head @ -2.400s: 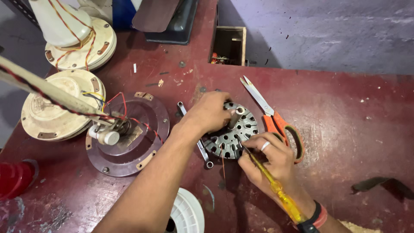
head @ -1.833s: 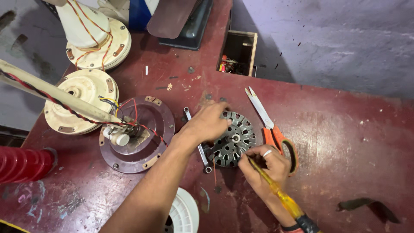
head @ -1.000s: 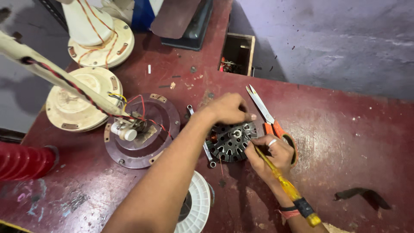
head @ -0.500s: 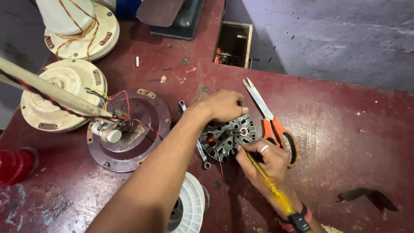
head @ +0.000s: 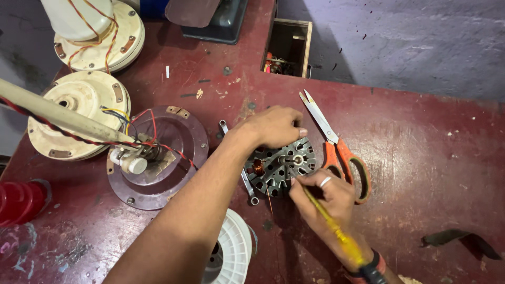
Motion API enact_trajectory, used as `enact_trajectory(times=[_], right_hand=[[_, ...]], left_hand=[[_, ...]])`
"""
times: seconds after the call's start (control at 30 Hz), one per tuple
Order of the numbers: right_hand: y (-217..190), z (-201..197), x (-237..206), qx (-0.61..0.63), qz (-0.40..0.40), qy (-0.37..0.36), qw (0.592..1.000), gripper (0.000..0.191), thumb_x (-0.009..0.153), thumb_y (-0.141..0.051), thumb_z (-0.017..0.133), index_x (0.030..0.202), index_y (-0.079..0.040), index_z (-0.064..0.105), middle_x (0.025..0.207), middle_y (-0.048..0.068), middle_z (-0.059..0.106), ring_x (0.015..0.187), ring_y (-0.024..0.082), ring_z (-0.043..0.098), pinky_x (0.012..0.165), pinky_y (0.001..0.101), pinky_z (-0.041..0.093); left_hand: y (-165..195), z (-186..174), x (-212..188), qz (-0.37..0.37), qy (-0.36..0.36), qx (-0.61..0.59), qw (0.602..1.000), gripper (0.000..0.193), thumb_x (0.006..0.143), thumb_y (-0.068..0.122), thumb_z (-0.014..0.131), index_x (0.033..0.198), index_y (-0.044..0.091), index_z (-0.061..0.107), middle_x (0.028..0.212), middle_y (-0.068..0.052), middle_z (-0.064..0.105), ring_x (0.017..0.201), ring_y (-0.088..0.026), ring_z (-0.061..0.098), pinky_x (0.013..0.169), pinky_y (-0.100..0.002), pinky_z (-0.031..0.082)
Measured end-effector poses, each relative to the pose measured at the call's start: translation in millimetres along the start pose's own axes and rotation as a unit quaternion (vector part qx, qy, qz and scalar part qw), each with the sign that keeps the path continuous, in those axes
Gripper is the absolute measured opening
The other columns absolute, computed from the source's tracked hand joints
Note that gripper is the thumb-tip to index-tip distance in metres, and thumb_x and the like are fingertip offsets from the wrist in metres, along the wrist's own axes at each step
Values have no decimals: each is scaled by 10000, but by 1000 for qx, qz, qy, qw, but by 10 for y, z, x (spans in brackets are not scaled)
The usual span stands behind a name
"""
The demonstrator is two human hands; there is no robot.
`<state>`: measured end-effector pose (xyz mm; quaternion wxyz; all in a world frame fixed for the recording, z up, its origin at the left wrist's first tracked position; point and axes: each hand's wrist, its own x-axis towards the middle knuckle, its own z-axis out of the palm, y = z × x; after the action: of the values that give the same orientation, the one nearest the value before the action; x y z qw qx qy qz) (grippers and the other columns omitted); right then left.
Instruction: The person uses a screwdriver to adjust copper windings on a fan motor rotor. They hold the rotor with one hand and manipulate the windings with the other, working on multiple slots around the rotor.
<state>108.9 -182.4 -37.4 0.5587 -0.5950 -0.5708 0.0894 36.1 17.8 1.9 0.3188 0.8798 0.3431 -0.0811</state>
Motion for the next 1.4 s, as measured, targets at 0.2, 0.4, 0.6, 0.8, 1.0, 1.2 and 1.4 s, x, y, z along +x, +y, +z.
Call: enact_trajectory(times=[0.2, 0.4, 0.6, 0.8, 1.0, 1.2, 1.4], right_hand=[[-34, 1, 19, -10, 104, 38, 994, 102, 865, -96, 767, 845, 3, 750, 676, 41, 719, 566, 55, 620, 492, 222, 466], [-15, 10, -16, -34, 164, 66, 984, 113, 849, -102, 792, 867, 3, 754, 654, 58, 717, 541, 78, 599, 479, 242, 448], [10, 12, -6, -22, 28, 15, 999, 95, 862, -101, 778, 830, -31, 723, 767, 57, 739, 638, 67, 684, 535, 221, 511], [-56, 12, -24, -3, 21, -6, 1000, 141, 868, -108, 772, 834, 7, 698, 745, 37, 713, 645, 64, 672, 560, 224, 508], [-46, 14, 1, 9, 161, 37, 986, 117, 874, -98, 762, 836, 12, 752, 704, 40, 730, 612, 83, 628, 524, 242, 490], [-23, 2, -22, -4, 182, 58, 982, 110, 849, -100, 776, 883, 0, 745, 703, 69, 745, 572, 122, 642, 516, 273, 498], [-8, 42, -38, -19, 2, 12, 1000, 109, 868, -109, 767, 844, -17, 713, 795, 81, 747, 700, 99, 706, 629, 235, 546]], left_hand=[[-7, 9, 29, 27, 8, 11, 1000, 422, 900, 427, 627, 1177, 119, 710, 1216, -149, 715, 1181, -340, 652, 999, -486, 501], [-12, 16, 20, 38, 15, -3, 999, 395, 892, 413, 639, 1130, 109, 722, 1187, -149, 730, 1156, -344, 669, 978, -480, 520], [-5, 0, 10, 2, -1, -20, 1000, 364, 886, 397, 634, 1110, 123, 718, 1146, -129, 742, 1123, -321, 682, 947, -484, 509], [-40, 32, 37, 43, 25, -13, 999, 363, 883, 385, 648, 1110, 110, 714, 1144, -154, 729, 1105, -355, 673, 930, -477, 519], [-63, 44, 47, 52, 28, -2, 998, 347, 892, 386, 650, 1075, 100, 720, 1110, -163, 739, 1089, -364, 678, 926, -482, 521], [-54, 38, 31, 66, 31, -15, 997, 333, 889, 374, 665, 1060, 92, 716, 1104, -160, 741, 1078, -358, 685, 916, -476, 524], [-32, 22, 11, 61, 30, -10, 998, 347, 875, 371, 674, 1070, 90, 731, 1115, -157, 739, 1095, -349, 682, 933, -471, 519]])
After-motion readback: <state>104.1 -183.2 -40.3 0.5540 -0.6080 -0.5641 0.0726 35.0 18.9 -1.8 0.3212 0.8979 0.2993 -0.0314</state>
